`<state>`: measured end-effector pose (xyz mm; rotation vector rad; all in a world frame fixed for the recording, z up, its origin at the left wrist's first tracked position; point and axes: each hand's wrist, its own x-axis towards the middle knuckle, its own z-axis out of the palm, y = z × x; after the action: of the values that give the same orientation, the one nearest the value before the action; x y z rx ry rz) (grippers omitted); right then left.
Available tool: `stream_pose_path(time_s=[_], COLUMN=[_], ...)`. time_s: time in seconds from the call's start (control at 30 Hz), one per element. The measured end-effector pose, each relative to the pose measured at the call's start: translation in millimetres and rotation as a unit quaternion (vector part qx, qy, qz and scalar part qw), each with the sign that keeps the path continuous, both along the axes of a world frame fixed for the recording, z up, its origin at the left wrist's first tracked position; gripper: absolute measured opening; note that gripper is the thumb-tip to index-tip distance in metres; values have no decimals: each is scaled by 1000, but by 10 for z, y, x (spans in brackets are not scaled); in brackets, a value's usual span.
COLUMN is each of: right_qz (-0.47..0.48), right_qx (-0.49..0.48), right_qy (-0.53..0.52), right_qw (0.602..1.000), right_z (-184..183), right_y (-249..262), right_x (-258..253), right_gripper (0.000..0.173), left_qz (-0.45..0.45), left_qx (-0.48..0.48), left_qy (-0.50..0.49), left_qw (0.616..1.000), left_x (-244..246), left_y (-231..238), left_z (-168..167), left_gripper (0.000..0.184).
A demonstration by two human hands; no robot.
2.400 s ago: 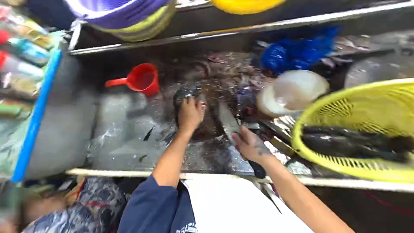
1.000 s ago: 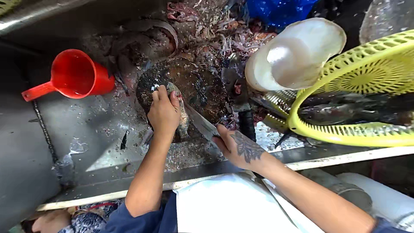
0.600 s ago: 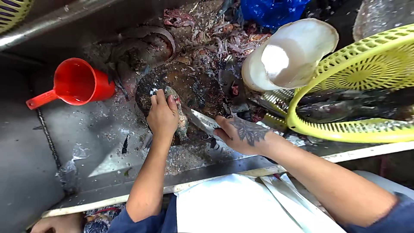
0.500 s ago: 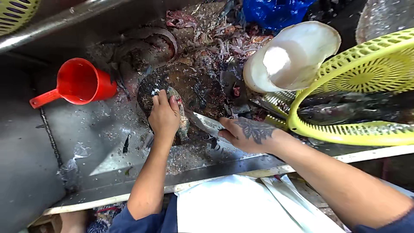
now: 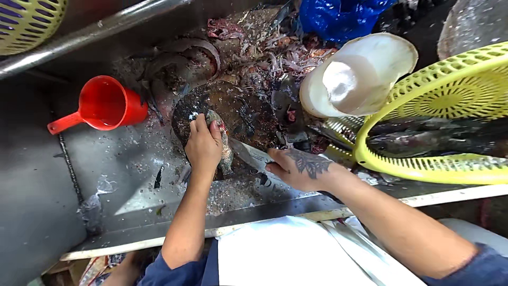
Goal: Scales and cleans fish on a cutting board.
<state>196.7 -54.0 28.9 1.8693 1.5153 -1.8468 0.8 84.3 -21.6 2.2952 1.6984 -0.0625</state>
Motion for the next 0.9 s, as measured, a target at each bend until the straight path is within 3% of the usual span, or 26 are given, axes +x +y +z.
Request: stream_pose_path(time_s=[0.27,0.5,0.6,0.73,0.83,0.9], right_qz=[3,-50,-75,-115,-134,-136], right_qx=[-9,39,57,92,84,63], right_qy=[34,33,37,71,52,15], right_qw=[999,997,995,987,986,989], right_z=[6,-80,-124,-155,-106,-49], right_y=[-298,-366,-381,-341,-280,-241], right_x=[58,-68,-146,-208,-273,-305], right_gripper=[32,34,35,36,35,34], left_qz=[-12,-5,-9,10,36,58], left_qx=[-7,-76,-133,-201,-172,-128], left_qy=[7,-22,-23,-145,-211,-181], left_qw=[1000,997,991,969,962,973], left_x=[20,26,77,109,129,206], left_y=[12,179,247,269,216,154], left_z=[31,209,268,234,239,292], left_gripper=[54,73,69,60,46,44])
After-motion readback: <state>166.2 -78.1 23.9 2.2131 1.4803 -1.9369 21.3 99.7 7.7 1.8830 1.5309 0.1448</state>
